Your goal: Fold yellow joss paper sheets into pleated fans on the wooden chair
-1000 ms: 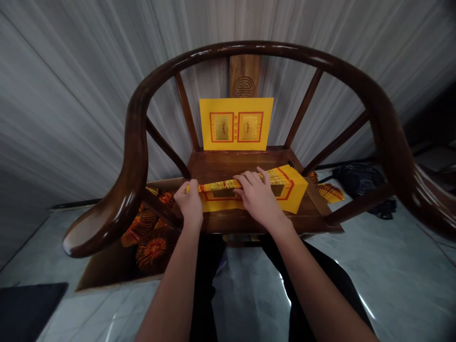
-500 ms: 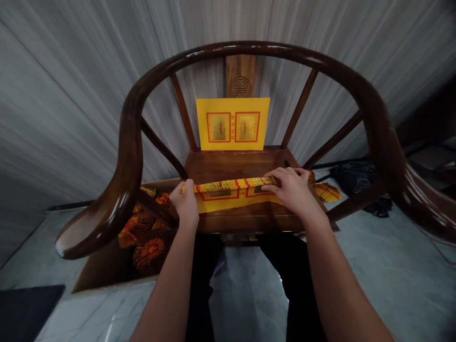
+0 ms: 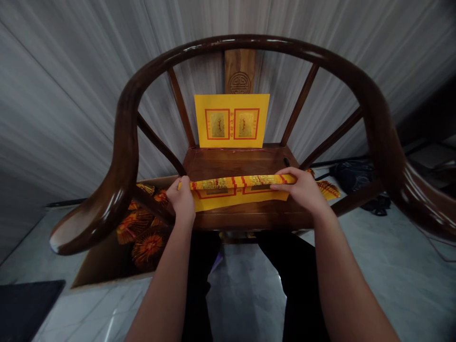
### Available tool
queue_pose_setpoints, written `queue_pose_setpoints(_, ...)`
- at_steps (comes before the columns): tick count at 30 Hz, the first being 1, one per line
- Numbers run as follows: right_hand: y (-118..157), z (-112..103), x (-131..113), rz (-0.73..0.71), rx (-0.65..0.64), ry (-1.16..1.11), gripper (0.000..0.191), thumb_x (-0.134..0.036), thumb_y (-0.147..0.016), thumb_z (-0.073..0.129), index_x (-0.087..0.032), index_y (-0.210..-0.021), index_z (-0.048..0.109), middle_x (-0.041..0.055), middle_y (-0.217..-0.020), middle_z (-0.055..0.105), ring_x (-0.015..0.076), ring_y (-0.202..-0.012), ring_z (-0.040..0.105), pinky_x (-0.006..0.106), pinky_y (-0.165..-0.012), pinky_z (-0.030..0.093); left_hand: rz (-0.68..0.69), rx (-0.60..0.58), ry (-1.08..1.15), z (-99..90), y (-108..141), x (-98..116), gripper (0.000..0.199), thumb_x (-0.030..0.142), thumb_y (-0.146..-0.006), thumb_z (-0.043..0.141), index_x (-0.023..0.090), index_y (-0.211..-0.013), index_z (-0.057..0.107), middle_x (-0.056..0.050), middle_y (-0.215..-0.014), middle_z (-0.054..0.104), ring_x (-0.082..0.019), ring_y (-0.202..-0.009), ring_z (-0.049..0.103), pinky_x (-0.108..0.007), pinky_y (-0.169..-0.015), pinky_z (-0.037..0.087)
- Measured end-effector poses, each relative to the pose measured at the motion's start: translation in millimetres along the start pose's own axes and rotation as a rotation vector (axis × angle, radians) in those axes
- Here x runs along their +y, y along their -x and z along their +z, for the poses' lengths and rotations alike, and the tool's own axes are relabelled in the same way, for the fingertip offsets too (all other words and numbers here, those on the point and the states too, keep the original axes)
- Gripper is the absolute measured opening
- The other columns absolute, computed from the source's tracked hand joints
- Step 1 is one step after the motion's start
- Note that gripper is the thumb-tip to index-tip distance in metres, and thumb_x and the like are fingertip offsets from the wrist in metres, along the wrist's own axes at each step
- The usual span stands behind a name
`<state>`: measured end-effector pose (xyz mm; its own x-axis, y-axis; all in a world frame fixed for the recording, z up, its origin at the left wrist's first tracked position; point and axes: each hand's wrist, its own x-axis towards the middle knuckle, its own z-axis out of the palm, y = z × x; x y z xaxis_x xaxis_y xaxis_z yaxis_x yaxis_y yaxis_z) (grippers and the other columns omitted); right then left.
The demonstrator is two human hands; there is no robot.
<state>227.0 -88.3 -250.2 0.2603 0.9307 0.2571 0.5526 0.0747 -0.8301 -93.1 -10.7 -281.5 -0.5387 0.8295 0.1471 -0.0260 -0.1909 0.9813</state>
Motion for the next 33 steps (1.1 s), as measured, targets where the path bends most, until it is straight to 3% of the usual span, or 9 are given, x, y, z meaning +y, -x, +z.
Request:
queue_pose_setpoints(5, 8.1, 13.6, 14.2, 0.207, 0.132, -0.434, 0.075, -0.038, -0.047, 0.101, -0.024, -0.113, 0.068, 0.0006, -0.100, 0.074, 0.0213, -0.089, 0.070, 0.035, -0.082, 0.056, 0.015, -0.013, -0.011, -1.2, 0.0, 1.6, 0.025, 0.031, -0.078, 0.061, 0.020, -0.059, 0.050, 0.007, -0.057, 0.036, -0.010, -0.055, 0.036, -0.024, -0.054, 0.029)
queue_pose_setpoints(8, 13.2, 23.6, 22.6, 0.259, 0.096, -0.572, 0.066, -0.035, -0.050, 0.100, -0.020, -0.108, 0.071, 0.0035, -0.104, 0.076, 0.0225, -0.095, 0.072, 0.039, -0.092, 0.057, -0.005, -0.039, 0.002, -1.0, 1.5, 2.9, 0.023, 0.032, -0.079, 0.062, 0.019, -0.061, 0.054, 0.007, -0.057, 0.040, -0.010, -0.055, 0.038, -0.024, -0.054, 0.031)
queue_pose_setpoints(12, 16.0, 34.8, 28.0, 0.239, 0.096, -0.617, 0.057, -0.033, -0.054, 0.099, -0.018, -0.102, 0.074, 0.0073, -0.112, 0.078, 0.0249, -0.100, 0.074, 0.043, -0.098, 0.057, -0.008, -0.083, 0.012, -1.3, 2.4, 3.3, 0.025, 0.035, -0.080, 0.064, 0.018, -0.063, 0.060, 0.005, -0.060, 0.047, -0.011, -0.058, 0.043, -0.024, -0.057, 0.034)
queue_pose_setpoints(16, 15.2, 40.6, 28.1, 0.226, 0.155, -0.582, 0.058, -0.033, -0.053, 0.100, -0.018, -0.102, 0.073, 0.0072, -0.109, 0.079, 0.0252, -0.097, 0.075, 0.043, -0.095, 0.059, 0.035, -0.155, 0.057, -4.8, 0.9, 3.2, 0.029, 0.036, -0.078, 0.070, 0.019, -0.061, 0.055, 0.005, -0.061, 0.042, -0.011, -0.060, 0.040, -0.024, -0.058, 0.033)
queue_pose_setpoints(24, 11.4, 30.1, 13.7, 0.161, 0.133, -0.515, 0.062, -0.037, -0.054, 0.100, -0.019, -0.105, 0.069, 0.0079, -0.110, 0.078, 0.0258, -0.098, 0.074, 0.045, -0.095, 0.059, 0.048, -0.298, 0.167, -11.3, -4.4, 6.6, 0.026, 0.035, -0.080, 0.074, 0.019, -0.065, 0.059, 0.002, -0.068, 0.048, -0.013, -0.065, 0.045, -0.024, -0.063, 0.036)
queue_pose_setpoints(28, 10.2, 31.4, 19.6, 0.162, 0.208, -0.540, 0.063, -0.039, -0.054, 0.099, -0.022, -0.104, 0.065, 0.0037, -0.106, 0.075, 0.0231, -0.097, 0.071, 0.040, -0.094, 0.057, -0.038, -0.268, 0.160, -7.2, -3.0, 0.7, 0.035, 0.042, -0.079, 0.076, 0.020, -0.064, 0.053, 0.003, -0.067, 0.044, -0.013, -0.064, 0.043, -0.025, -0.062, 0.038)
queue_pose_setpoints(31, 8.1, 41.0, 22.4, 0.152, 0.288, -0.669, 0.045, -0.058, -0.073, 0.084, -0.023, -0.093, 0.064, 0.0014, -0.097, 0.071, 0.0205, -0.092, 0.069, 0.036, -0.088, 0.056, -0.034, -0.237, 0.160, -4.8, -0.9, -2.3, 0.039, 0.043, -0.079, 0.076, 0.021, -0.063, 0.049, 0.004, -0.067, 0.042, -0.012, -0.063, 0.042, -0.024, -0.062, 0.037)
queue_pose_setpoints(33, 5.9, 49.2, 21.1, 0.136, 0.412, -0.752, 0.041, -0.062, -0.080, 0.075, -0.023, -0.084, 0.062, -0.0005, -0.087, 0.066, 0.0182, -0.084, 0.065, 0.032, -0.081, 0.054, -0.022, -0.209, 0.152, -4.2, 1.2, -2.1, 0.040, 0.044, -0.080, 0.075, 0.021, -0.063, 0.047, 0.005, -0.066, 0.041, -0.012, -0.063, 0.041, -0.024, -0.061, 0.036)
